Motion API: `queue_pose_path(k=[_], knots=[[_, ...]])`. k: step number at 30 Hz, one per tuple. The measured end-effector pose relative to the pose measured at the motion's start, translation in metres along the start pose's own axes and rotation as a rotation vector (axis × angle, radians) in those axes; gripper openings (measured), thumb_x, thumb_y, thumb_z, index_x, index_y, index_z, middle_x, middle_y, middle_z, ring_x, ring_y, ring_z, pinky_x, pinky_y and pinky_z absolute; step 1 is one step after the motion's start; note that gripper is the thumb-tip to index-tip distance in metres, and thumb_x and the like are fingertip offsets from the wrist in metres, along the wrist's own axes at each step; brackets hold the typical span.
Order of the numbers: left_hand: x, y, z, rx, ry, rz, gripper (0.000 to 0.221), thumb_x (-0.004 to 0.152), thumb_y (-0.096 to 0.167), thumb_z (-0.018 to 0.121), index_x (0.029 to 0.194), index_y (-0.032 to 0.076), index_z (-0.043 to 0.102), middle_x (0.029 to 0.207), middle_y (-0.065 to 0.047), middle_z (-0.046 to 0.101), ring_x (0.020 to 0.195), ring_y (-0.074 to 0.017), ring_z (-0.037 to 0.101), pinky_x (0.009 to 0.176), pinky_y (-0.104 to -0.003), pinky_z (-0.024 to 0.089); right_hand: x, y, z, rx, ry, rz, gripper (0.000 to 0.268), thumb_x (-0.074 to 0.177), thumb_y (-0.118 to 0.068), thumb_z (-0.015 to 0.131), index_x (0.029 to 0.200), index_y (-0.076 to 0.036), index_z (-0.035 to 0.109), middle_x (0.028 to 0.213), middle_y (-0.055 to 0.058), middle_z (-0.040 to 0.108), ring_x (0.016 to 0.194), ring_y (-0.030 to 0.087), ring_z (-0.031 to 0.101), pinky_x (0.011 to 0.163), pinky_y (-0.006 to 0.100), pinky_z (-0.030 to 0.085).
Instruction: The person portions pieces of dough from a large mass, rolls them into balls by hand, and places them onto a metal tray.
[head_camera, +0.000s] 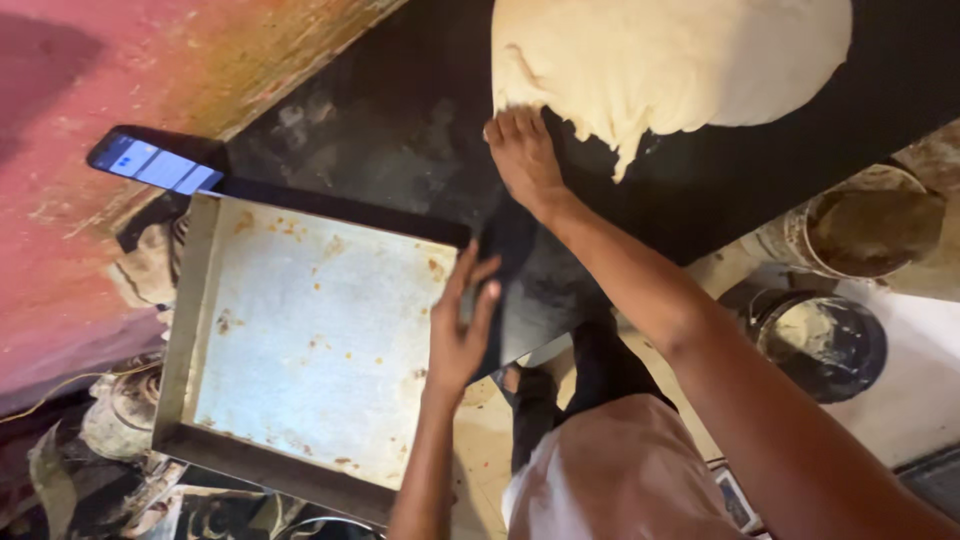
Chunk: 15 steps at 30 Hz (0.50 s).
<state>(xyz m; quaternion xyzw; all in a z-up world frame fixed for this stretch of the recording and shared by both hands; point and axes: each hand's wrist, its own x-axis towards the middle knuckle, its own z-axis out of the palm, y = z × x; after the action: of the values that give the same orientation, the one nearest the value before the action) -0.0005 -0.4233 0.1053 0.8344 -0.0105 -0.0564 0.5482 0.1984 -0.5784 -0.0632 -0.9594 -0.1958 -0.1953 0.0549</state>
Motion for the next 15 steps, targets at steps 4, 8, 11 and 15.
queue_pose_path(k=[4,8,11,15], knots=[[0.097,-0.037,0.042,-0.092,-0.064,0.267,0.076,0.094,-0.01,0.037,0.167,0.012,0.026,0.162,-0.015,0.049,0.153,-0.0342,0.045,0.124,-0.043,0.037,-0.038,0.008,-0.021,0.15,-0.035,0.076,0.027,0.09,-0.015,0.066,0.113,-0.001,0.067,0.112,0.022,0.067,0.102,0.035,0.069,0.083,0.044,0.055],[0.166,-0.071,0.086,0.414,-0.468,0.117,0.077,0.09,-0.01,0.054,0.159,0.018,0.037,0.131,-0.003,0.071,0.125,-0.0231,0.068,0.134,-0.056,0.007,-0.111,0.017,-0.083,0.475,-0.454,0.103,0.027,0.093,-0.033,0.069,0.087,-0.007,0.072,0.091,0.022,0.069,0.074,0.039,0.068,0.064,0.052,0.05],[0.174,-0.092,0.096,0.694,-0.328,0.644,0.077,0.074,-0.006,0.059,0.149,0.012,0.051,0.15,-0.012,0.056,0.14,-0.0426,0.043,0.116,-0.057,0.017,-0.176,0.015,-0.158,1.009,-0.646,0.545,0.038,0.095,-0.036,0.07,0.082,-0.001,0.071,0.078,0.016,0.07,0.067,0.028,0.067,0.062,0.043,0.053],[0.234,-0.107,0.071,1.417,0.017,0.696,0.031,0.097,0.022,0.059,0.121,0.009,0.073,0.147,-0.019,0.065,0.141,-0.0401,0.039,0.123,-0.055,0.023,-0.16,0.05,-0.195,1.23,0.042,0.355,0.038,0.108,-0.037,0.058,0.118,-0.001,0.06,0.116,0.015,0.066,0.106,0.025,0.065,0.094,0.04,0.052]])
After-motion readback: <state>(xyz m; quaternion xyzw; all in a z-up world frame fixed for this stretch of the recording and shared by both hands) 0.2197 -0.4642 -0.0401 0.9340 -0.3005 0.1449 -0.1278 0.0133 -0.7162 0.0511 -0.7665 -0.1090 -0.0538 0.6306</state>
